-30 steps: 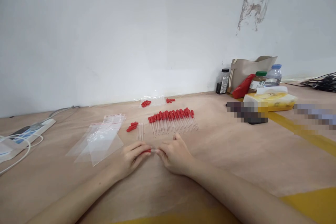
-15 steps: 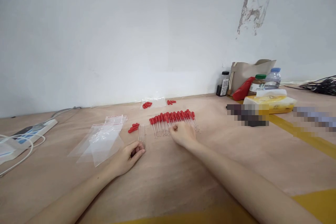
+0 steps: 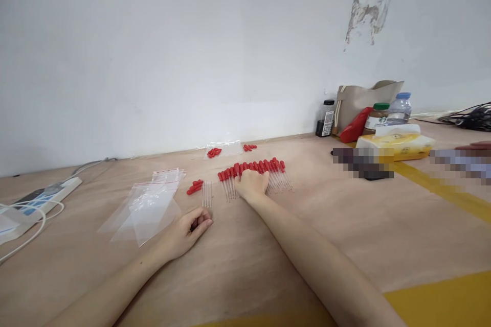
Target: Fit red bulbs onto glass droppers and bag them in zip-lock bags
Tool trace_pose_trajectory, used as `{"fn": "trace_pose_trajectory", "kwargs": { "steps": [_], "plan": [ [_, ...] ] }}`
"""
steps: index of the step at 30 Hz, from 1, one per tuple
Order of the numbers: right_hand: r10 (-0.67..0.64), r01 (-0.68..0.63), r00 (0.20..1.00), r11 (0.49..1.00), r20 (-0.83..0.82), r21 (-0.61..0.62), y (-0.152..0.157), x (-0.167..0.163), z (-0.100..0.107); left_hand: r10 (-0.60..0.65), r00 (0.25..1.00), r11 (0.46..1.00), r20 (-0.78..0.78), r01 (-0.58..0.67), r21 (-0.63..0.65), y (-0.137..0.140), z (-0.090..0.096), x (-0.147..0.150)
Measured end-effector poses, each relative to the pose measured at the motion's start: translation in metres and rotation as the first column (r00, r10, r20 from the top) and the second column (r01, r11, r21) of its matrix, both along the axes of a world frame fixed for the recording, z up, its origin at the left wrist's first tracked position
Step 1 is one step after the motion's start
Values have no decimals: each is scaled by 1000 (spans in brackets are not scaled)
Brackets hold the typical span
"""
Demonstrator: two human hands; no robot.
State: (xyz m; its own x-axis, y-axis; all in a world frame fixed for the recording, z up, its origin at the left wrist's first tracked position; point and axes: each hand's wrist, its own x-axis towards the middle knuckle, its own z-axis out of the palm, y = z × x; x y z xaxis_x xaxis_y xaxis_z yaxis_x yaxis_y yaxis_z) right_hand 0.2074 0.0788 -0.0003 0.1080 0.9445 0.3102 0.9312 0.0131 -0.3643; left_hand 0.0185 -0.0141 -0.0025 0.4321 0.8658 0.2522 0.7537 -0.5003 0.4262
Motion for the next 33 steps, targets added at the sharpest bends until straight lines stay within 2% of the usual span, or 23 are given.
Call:
{"fn": "trace_pose_trajectory", "kwargs": {
  "steps": [4, 10, 13, 16, 18, 21, 23, 27, 33],
  "plan": [
    [40, -41, 999, 999, 11, 36, -8, 1, 1, 3, 1000, 1000, 22, -3, 5, 0, 0, 0],
    [240, -240, 971, 968, 14, 72, -25, -23, 7, 16, 999, 1000, 30, -16, -15, -1, 1, 2],
    [255, -255, 966, 967, 35, -1, -25, -43, 7, 18, 999, 1000, 28, -17, -15, -2, -1, 2],
    [228, -224, 973, 969, 30, -100, -20, -58, 8, 80, 996, 997, 44, -80, 8, 2, 0, -3],
    [218, -212, 976, 967, 27, -141, -17, -63, 9, 163, 985, 981, 58, -168, 95, 10, 5, -11],
    [217, -207, 976, 960, 31, -190, -16, -67, 11, 307, 950, 921, 54, -311, 235, 33, 12, -26],
    [223, -210, 974, 956, 39, -206, -15, -69, 13, 354, 935, 911, -7, -344, 228, 52, 15, -34],
    [241, -222, 969, 948, 61, -226, -14, -73, 17, 368, 928, 919, -57, -353, 177, 84, 11, -38],
    [276, -254, 957, 946, 92, -200, -19, -72, 19, 363, 930, 926, -56, -353, 132, 94, 3, -27]
  ]
}}
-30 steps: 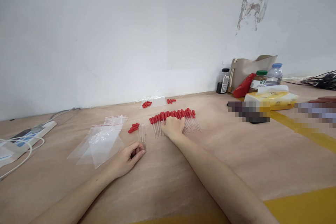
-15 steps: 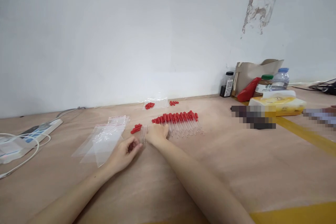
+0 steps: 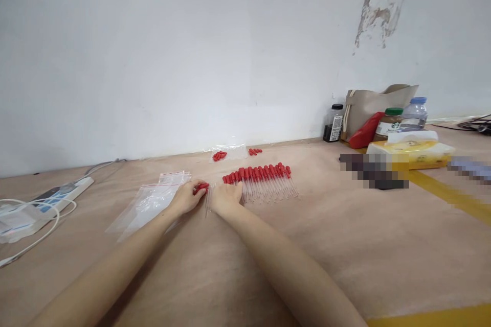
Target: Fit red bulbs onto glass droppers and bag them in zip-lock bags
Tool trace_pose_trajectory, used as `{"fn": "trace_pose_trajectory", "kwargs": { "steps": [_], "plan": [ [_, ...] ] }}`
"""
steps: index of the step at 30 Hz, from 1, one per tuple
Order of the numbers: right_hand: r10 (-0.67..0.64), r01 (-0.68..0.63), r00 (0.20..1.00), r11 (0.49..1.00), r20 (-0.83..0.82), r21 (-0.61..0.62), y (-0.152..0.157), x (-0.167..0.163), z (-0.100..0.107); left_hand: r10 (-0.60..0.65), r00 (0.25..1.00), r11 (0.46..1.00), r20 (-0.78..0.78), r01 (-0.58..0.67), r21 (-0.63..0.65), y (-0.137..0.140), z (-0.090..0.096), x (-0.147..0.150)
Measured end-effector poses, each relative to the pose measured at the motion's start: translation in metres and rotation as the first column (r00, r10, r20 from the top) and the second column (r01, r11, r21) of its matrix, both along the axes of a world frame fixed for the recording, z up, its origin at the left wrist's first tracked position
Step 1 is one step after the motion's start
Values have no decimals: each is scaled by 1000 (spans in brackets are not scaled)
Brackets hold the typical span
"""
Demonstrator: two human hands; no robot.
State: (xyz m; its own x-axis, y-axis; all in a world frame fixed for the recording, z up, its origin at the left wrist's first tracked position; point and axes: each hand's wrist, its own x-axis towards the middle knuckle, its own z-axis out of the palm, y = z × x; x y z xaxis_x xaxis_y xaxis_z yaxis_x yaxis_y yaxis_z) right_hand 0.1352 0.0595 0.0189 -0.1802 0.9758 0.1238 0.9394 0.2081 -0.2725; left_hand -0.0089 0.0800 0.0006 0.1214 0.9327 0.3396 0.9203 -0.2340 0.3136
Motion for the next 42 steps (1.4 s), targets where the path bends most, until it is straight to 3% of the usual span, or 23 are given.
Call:
{"fn": "trace_pose_trajectory", "kwargs": {
  "steps": [7, 14, 22, 31, 35, 38, 40, 42],
  "plan": [
    [-42, 40, 999, 981, 7, 190, -16, 54, 0, 78, 994, 997, 70, -79, 13, -6, -3, 17],
    [-15, -1, 998, 973, 64, 229, -40, 95, -12, 222, 962, 975, 162, -217, -47, -5, 2, 20],
    [43, -37, 999, 957, -15, 289, -56, 111, -28, 256, 929, 963, 266, -223, -148, 1, -2, 18],
    [45, 5, 991, 934, -130, 357, -50, 117, -33, 270, 899, 962, 344, -268, -55, -6, 7, 5],
    [154, -69, 961, 938, -230, 340, -49, 122, -37, 172, 896, 982, 410, -188, -2, -31, 11, 4],
    [240, -137, 931, 928, -276, 347, -48, 124, -39, 10, 908, 1000, 418, -16, 12, -58, 7, 10],
    [277, -172, 928, 913, -251, 371, -48, 124, -40, -150, 904, 989, 399, 144, 45, -73, 2, 16],
    [315, -212, 925, 892, -213, 398, -50, 124, -40, -211, 876, 973, 434, 233, 3, -85, -2, 23]
  ]
}}
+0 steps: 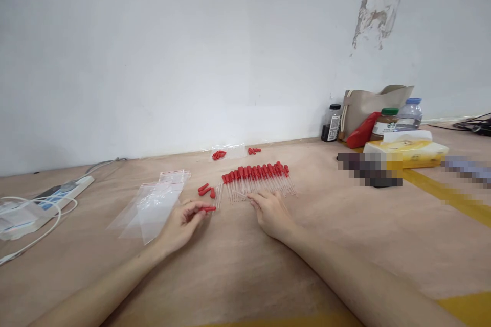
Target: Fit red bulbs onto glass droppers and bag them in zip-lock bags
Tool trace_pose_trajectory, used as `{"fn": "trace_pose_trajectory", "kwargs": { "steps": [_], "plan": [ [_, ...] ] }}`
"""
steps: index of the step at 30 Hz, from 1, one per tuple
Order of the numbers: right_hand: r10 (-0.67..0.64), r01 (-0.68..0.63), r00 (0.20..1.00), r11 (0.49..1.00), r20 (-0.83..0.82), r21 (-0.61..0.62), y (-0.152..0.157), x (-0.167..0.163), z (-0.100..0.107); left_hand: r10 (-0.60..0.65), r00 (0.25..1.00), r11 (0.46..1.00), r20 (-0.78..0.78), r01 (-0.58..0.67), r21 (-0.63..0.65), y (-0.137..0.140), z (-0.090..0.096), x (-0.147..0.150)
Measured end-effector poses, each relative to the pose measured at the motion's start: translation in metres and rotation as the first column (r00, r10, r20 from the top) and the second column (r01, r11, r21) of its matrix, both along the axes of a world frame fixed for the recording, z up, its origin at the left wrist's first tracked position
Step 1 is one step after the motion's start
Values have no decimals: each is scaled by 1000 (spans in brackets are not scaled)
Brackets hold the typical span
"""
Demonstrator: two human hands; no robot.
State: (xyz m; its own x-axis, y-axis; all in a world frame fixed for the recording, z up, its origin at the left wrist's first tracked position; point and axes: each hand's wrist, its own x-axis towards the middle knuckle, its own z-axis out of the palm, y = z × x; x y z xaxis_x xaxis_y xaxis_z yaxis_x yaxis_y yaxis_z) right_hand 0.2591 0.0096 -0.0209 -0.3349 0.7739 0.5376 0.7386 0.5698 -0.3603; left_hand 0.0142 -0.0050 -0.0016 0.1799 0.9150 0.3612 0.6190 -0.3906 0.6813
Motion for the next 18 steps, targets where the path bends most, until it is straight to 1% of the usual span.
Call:
{"fn": "trace_pose_trajectory", "kwargs": {
  "steps": [2, 4, 6, 9, 14, 18],
  "plan": [
    [42, -42, 999, 999, 2, 21, -3, -1, 0, -37, 995, 993, 94, 47, -110, -7, -3, 7],
    [80, -79, 997, 996, -21, 29, -6, -3, 1, -41, 978, 973, 206, 86, -216, -9, -6, 14],
    [111, -110, 993, 994, -42, 27, -9, -5, 1, -21, 957, 959, 289, 101, -266, -9, -8, 19],
    [138, -137, 989, 990, -50, 18, -12, -6, 3, -19, 952, 965, 307, 98, -244, -8, -13, 22],
    [154, -154, 988, 988, -24, 3, -14, -5, 5, -90, 970, 971, 225, 136, -198, -10, -18, 21],
    [178, -178, 984, 984, -2, 16, -15, -4, 5, -109, 961, 970, 253, 159, -186, -12, -18, 20]
  ]
}}
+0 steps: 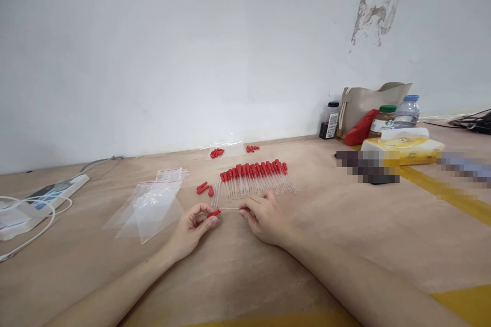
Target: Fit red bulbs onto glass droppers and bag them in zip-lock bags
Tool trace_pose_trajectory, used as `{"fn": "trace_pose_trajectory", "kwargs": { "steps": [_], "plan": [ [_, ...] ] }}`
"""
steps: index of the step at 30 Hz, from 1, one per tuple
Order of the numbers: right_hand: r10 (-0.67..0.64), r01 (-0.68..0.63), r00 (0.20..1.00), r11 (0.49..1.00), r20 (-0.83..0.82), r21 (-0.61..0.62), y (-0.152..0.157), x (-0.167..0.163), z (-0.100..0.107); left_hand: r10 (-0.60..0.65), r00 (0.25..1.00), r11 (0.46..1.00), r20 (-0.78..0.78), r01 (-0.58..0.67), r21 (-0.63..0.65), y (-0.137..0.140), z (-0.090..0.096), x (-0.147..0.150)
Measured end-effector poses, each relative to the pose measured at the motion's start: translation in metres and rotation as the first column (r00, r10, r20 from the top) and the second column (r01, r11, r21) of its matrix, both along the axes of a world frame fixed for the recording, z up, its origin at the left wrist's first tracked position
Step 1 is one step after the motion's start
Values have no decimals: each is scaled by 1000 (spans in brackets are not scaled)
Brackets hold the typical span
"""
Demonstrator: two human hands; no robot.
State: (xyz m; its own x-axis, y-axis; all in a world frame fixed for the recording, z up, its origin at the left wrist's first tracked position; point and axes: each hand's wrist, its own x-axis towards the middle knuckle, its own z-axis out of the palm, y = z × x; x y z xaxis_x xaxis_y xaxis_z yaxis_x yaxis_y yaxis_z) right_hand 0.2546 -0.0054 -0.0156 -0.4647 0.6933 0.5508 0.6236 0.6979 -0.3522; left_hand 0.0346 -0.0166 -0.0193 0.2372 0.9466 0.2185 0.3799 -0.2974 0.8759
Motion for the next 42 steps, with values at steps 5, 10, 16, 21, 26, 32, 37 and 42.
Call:
{"fn": "trace_pose_trajectory", "kwargs": {
  "steps": [5, 10, 16, 21, 26, 32, 37, 42],
  "plan": [
    [59, -60, 998, 998, 31, 37, 2, 0, -2, -7, 1000, 1000, 16, 7, 9, 1, -1, 0],
    [113, -114, 993, 992, 19, 55, 5, -2, -5, -2, 997, 989, -77, 14, 147, 2, -3, 0],
    [174, -174, 985, 985, -7, -14, 10, -2, -3, -27, 986, 931, -162, 84, 355, 1, 4, -1],
    [189, -188, 980, 982, 58, -32, 15, 3, 2, -101, 948, 922, -302, 203, 330, -4, 15, 0],
    [118, -123, 983, 992, 140, 28, 16, 4, 3, -88, 912, 906, -400, 240, 348, -1, 16, 2],
    [64, -74, 989, 995, 136, 67, 13, -3, -2, -70, 895, 896, -440, 250, 366, 3, 15, 2],
    [85, -96, 987, 992, 136, 79, 6, -7, 0, -76, 889, 881, -452, 272, 387, -1, 15, 2],
    [78, -89, 989, 992, 124, 88, 1, -10, -1, -126, 872, 855, -473, 337, 393, -2, 14, 2]
  ]
}}
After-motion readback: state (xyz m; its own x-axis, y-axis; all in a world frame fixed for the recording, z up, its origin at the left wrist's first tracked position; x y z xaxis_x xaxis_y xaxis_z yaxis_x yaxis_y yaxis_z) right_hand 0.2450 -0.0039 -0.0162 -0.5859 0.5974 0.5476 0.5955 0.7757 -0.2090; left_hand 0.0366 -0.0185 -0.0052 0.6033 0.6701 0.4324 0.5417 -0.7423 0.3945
